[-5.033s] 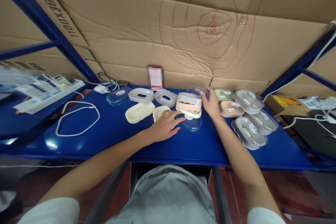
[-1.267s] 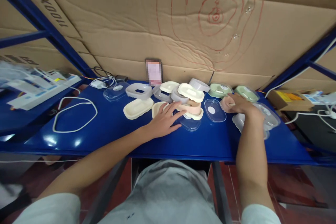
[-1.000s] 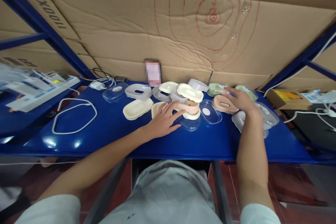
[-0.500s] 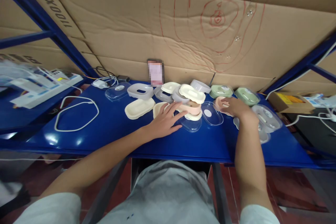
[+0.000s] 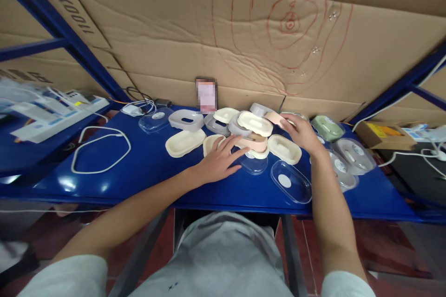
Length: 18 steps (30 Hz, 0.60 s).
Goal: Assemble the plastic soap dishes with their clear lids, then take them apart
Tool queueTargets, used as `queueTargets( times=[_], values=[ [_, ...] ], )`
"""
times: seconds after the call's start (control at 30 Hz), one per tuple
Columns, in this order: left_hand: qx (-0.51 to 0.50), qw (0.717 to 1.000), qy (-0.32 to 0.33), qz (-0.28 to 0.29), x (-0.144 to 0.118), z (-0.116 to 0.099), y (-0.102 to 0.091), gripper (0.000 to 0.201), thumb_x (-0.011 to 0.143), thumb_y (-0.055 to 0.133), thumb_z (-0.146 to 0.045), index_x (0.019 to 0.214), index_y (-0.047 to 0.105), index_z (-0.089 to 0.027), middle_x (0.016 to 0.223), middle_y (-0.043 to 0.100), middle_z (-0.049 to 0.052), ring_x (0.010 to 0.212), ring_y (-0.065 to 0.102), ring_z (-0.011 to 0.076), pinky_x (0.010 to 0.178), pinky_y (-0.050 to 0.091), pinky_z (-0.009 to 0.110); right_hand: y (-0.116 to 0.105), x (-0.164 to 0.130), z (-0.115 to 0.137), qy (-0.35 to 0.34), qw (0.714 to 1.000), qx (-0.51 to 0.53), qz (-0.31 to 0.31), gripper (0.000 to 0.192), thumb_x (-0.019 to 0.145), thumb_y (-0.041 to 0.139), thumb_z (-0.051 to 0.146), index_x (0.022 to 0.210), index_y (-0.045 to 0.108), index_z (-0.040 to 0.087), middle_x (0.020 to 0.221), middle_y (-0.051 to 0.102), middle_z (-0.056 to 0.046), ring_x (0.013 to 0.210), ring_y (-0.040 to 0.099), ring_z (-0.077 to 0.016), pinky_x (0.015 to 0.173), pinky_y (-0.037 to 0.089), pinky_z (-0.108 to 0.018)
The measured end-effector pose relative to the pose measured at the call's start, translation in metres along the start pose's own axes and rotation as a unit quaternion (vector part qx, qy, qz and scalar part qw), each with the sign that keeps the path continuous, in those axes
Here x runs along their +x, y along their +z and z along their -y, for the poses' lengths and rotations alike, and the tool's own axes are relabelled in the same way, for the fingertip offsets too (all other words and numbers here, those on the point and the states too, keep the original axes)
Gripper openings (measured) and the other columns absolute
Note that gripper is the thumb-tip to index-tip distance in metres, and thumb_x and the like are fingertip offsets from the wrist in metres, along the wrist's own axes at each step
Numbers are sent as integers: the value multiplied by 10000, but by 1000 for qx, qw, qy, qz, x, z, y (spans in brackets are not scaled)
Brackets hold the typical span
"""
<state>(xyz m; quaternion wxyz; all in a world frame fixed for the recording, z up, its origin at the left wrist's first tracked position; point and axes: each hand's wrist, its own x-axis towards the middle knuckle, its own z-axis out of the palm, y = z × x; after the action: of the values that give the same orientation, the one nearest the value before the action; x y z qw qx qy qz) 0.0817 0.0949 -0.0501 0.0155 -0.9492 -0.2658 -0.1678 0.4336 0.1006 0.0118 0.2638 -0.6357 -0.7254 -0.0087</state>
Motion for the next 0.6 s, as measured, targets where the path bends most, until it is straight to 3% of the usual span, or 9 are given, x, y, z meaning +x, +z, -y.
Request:
queueTargets(
  times=[0.07, 0.2, 0.37, 0.43, 0.6],
  values=[
    [3, 1000, -4, 1, 0, 0, -2, 598, 1041, 647, -364, 1610, 509, -242, 1757, 303, 218, 1604, 347, 445, 1251, 315, 680, 4, 4, 1, -17, 999, 14, -34, 512, 1111, 325, 508, 1426, 663, 288, 1470, 697, -54, 1369, 642, -286, 1170, 496, -467],
    [11, 999, 31, -27, -2, -16, -10, 553, 1035, 612, -291, 1581, 546, -237, 1751, 337, 207, 1597, 376, 406, 1278, 260, 675, 16, 8, -20, 46, 993, -86, -61, 510, 1064, 323, 350, 1442, 649, 244, 1537, 642, -104, 1451, 566, -301, 1216, 417, -543],
    [2, 961, 273, -39, -3, -63, -6, 498, 1083, 516, -307, 1579, 554, -311, 1752, 390, 102, 1616, 366, 298, 1304, 268, 561, 36, 11, -50, 83, 987, -137, -26, 570, 948, 499, 312, 1494, 603, 187, 1586, 581, -187, 1469, 503, -372, 1191, 385, -637],
    [-3, 950, 309, -32, 5, -80, 3, 477, 1087, 528, -354, 1561, 575, -314, 1740, 417, 80, 1606, 379, 287, 1285, 310, 529, 41, 14, -57, 90, 986, -142, -15, 577, 934, 511, 299, 1495, 608, 212, 1562, 604, -177, 1437, 518, -371, 1163, 410, -633],
    [-45, 950, 307, -25, 34, -97, 30, 404, 1114, 493, -441, 1368, 717, -221, 1396, 702, 132, 1204, 676, 283, 1113, 443, 514, 39, 19, -66, 102, 982, -156, -16, 556, 905, 630, 406, 1433, 690, 242, 1472, 649, -198, 1334, 551, -454, 1123, 374, -713]
  ],
)
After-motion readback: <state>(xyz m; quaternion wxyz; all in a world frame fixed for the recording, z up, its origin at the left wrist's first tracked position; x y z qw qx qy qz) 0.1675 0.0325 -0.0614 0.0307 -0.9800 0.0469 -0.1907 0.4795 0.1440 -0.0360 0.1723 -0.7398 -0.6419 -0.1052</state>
